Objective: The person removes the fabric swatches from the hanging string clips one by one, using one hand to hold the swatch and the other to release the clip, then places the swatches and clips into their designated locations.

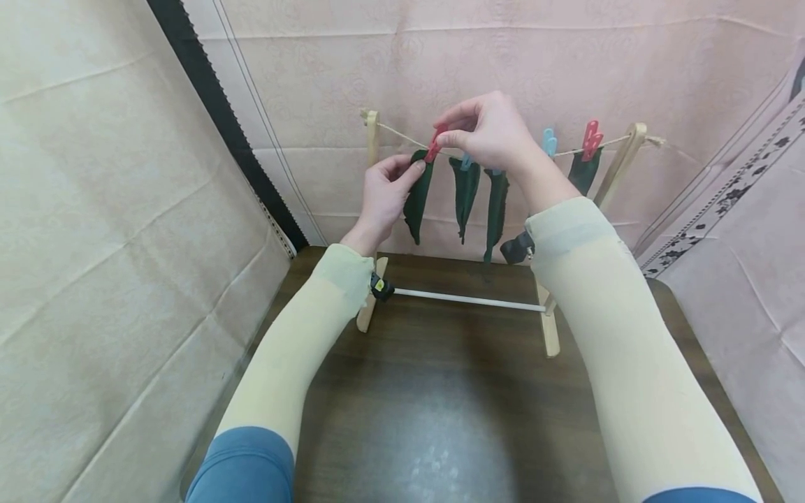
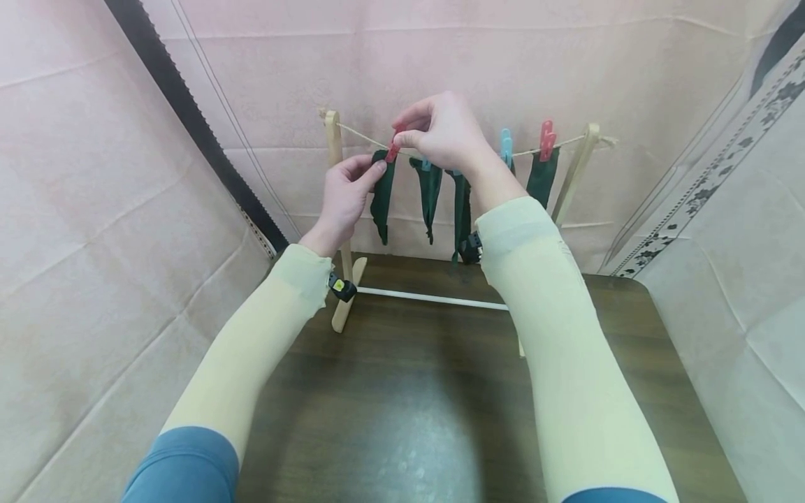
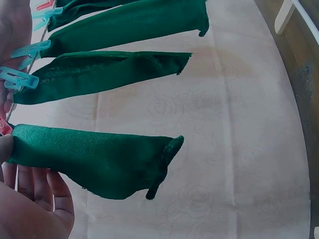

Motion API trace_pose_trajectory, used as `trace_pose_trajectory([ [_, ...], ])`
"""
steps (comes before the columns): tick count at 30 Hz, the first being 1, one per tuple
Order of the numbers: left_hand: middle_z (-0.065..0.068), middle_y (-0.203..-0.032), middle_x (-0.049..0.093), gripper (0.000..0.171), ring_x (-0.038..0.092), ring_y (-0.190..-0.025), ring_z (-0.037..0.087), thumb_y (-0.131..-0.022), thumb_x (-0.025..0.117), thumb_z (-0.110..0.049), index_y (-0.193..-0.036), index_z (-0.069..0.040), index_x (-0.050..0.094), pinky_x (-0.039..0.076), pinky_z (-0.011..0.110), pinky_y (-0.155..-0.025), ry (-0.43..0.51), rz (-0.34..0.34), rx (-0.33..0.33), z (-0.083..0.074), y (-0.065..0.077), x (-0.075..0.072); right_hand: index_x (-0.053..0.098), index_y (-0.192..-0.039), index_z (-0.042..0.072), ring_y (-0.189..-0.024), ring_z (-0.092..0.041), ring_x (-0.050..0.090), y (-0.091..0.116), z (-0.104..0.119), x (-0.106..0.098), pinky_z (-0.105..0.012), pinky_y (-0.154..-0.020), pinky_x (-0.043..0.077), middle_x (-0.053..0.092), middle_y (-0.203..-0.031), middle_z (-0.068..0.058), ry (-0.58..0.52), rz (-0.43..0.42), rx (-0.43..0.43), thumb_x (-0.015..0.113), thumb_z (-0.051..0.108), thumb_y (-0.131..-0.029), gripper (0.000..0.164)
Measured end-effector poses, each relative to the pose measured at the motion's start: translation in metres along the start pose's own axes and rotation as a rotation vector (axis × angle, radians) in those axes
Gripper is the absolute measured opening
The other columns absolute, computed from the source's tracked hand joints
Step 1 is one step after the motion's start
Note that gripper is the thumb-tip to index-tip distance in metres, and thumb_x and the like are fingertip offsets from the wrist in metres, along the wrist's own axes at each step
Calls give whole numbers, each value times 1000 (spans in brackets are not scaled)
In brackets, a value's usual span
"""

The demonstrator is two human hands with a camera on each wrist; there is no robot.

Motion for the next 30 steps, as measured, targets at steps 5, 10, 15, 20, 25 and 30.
trace_pose_trajectory([
  [5, 7, -100, 74, 23, 62, -88, 20, -102, 77, -21, -117, -4, 79, 50, 31, -73, -1, 3, 3, 1, -1, 1, 80, -126, 13, -104, -14, 74, -1, 0, -1, -32, -97, 55, 80, -115, -2, -8, -14, -5, 80, 28, -100, 30],
  [10, 8, -101, 74, 23, 63, -89, 21, -102, 77, -20, -117, -3, 79, 51, 30, -74, 4, 4, 4, 0, -1, 1, 80, -125, 13, -104, -14, 74, 0, 0, -2, -32, -96, 54, 80, -115, -2, -10, -25, 0, 79, 27, -101, 29],
  [15, 8, -101, 75, 22, 64, -90, 22, -102, 77, -20, -117, -4, 79, 52, 31, -75, 4, 2, -2, 0, -1, 1, 81, -124, 13, -104, -14, 73, 0, -1, -2, -32, -96, 54, 80, -114, -1, -11, -32, 13, 78, 27, -101, 27],
  [20, 8, -102, 75, 22, 64, -90, 21, -102, 77, -20, -117, -4, 79, 52, 31, -76, 4, 0, -8, 0, -1, 1, 81, -123, 15, -105, -13, 72, 0, -2, -3, -32, -94, 52, 81, -113, 1, -10, -38, 37, 77, 28, -102, 26],
  [25, 7, -100, 74, 21, 63, -88, 20, -102, 77, -19, -117, -3, 78, 52, 30, -73, 8, -2, 0, 1, -1, 1, 82, -122, 14, -106, -14, 72, 0, -2, -3, -32, -93, 51, 81, -113, 1, -6, -52, 36, 77, 29, -102, 25],
  [30, 7, -99, 73, 21, 63, -88, 19, -102, 77, -18, -116, -2, 78, 53, 30, -74, 8, -1, 7, 1, -2, 0, 82, -122, 15, -102, -14, 70, -1, -3, -5, -30, -87, 48, 81, -113, 1, -4, -76, 28, 75, 30, -103, 25],
])
Point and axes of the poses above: each hand's wrist, its own y-axis away from the middle knuckle, its own x-axis out of the palm, z = x × y, the point moved 7 cm from there along -y, towards the middle knuckle
